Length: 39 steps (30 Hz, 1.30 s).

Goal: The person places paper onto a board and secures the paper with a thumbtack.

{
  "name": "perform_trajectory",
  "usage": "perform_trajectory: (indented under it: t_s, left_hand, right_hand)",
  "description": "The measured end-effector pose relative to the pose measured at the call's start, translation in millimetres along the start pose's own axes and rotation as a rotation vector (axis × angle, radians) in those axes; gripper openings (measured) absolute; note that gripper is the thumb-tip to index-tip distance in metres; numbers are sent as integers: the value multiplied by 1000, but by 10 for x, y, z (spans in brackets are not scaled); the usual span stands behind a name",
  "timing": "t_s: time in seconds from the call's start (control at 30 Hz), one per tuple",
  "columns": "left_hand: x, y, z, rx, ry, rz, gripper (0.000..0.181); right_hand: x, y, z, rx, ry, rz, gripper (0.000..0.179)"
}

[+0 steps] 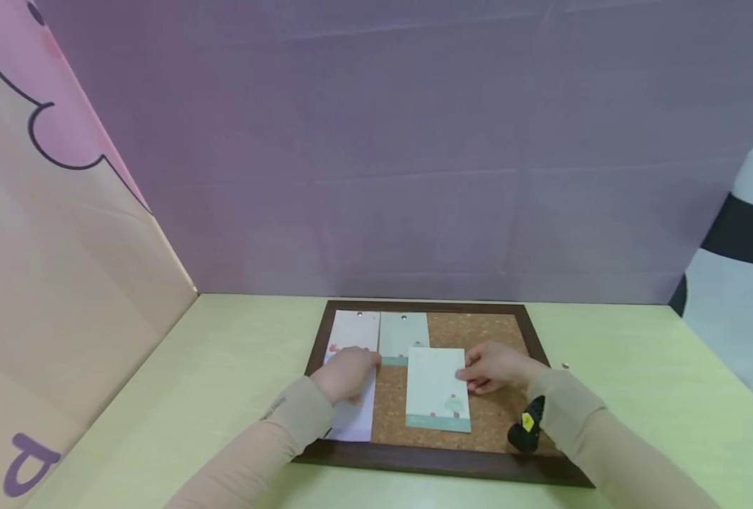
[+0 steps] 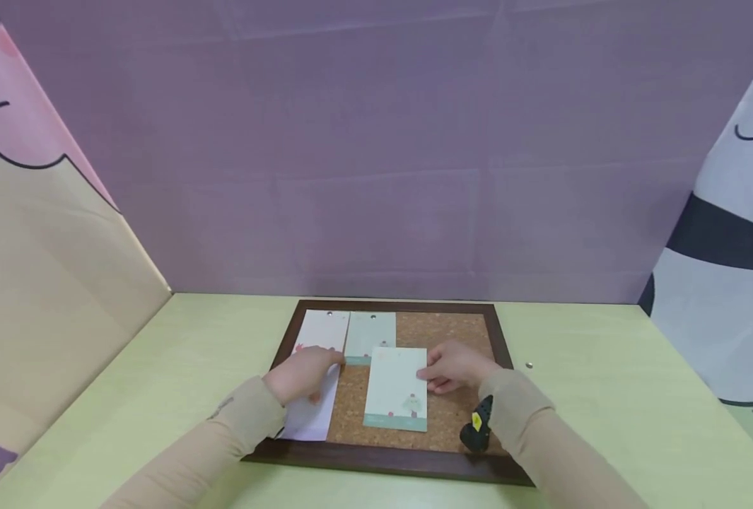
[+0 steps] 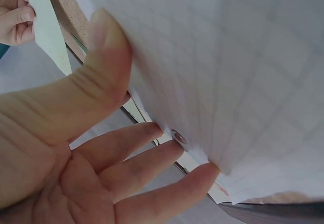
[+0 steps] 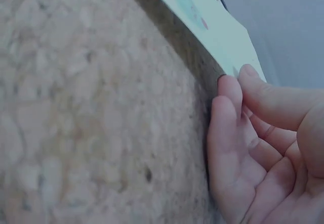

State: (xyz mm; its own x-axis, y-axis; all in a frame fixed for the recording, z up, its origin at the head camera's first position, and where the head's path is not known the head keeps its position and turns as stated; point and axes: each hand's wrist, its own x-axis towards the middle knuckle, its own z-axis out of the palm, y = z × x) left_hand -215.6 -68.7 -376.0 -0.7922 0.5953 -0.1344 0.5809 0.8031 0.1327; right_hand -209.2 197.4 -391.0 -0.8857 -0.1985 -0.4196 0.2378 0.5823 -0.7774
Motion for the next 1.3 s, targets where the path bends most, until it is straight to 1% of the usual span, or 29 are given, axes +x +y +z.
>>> perform_trajectory:
  t_s: [0.13,0.3,0.5,0.63,0.7,0.77,0.87,1.0,1.13,1.3]
  left_hand:
    - [1,1,-3,1,-1,1,57]
    - [1,-12,-8,-30,3,-2,55]
    - [3,-20,2,-44,-3,-3,55]
    - [8,-15,-2,-53,-8,-7,56]
    - [7,-8,-10,-57,-11,-15,57]
    - [9,-5,-14,-66,-16,-27,58]
    - [10,1,-17,-74,-22,-38,61]
    - [6,2,-18,-81,-17,-36,63]
    - [-1,5,-14,-76,-19,-41,65]
    - [10,2,4,-67,-33,-54,69]
  right_hand:
    - [19,-18,39,-8,6,23,21]
    - [28,-38,50,-24,5,24,21]
    - [28,-52,81,-18,-7,26,21]
    - [61,-72,107,-65,-10,44,16]
    - [85,-93,124,-102,-6,52,15]
    - [108,-111,149,-115,0,56,14]
    - [126,-138,191,-96,6,52,12]
    - [127,-175,251,-58,4,45,11]
    - [126,-209,300,-72,-2,35,13]
    - [142,-226,333,-64,-18,24,15]
